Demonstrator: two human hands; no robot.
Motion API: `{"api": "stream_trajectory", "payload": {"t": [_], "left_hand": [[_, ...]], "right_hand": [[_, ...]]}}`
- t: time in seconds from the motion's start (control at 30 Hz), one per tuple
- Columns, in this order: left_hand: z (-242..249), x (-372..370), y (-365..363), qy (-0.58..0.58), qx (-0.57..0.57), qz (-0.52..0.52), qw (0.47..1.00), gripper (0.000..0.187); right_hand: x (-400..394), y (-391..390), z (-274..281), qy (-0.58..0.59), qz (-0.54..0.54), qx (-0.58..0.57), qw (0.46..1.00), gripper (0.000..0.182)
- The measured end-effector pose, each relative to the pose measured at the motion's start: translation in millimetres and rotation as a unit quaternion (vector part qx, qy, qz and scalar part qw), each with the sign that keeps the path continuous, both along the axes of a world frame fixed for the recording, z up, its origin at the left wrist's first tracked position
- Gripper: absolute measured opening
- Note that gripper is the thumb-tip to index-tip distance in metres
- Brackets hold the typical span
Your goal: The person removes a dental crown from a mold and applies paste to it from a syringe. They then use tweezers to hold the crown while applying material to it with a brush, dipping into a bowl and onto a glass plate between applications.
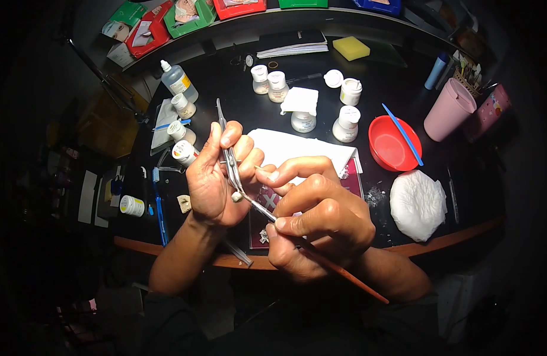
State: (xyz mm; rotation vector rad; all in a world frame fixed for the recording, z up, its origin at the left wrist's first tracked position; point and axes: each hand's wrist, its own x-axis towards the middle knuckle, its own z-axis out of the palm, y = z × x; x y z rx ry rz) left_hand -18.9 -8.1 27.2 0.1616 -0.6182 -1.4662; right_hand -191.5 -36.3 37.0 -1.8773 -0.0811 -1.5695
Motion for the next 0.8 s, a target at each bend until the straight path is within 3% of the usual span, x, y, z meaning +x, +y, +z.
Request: {"api": "stream_trajectory", "payload": {"t": [0.3,0.6,0.8], "left_hand": [[5.8,-2.8,1.2,-0.001,0.036,0.020,0.999,0.040],[9.0,-4.3,2.1,-0.020,0.062,0.015,0.998,0.042],[10.0,-2.9,3.0,-0.014,0.076,-0.003,0.997,0.041]], "right_hand": [[-1.3,-1.3,2.8,-0.004,0.022,0.032,0.999,0.028],[-12.9,-8.3,-1.8,0.045,0.181,0.165,0.968,0.026],[-1.9,-11.2,-2.3,-0.017,0.236,0.199,0.951,0.027]]}}
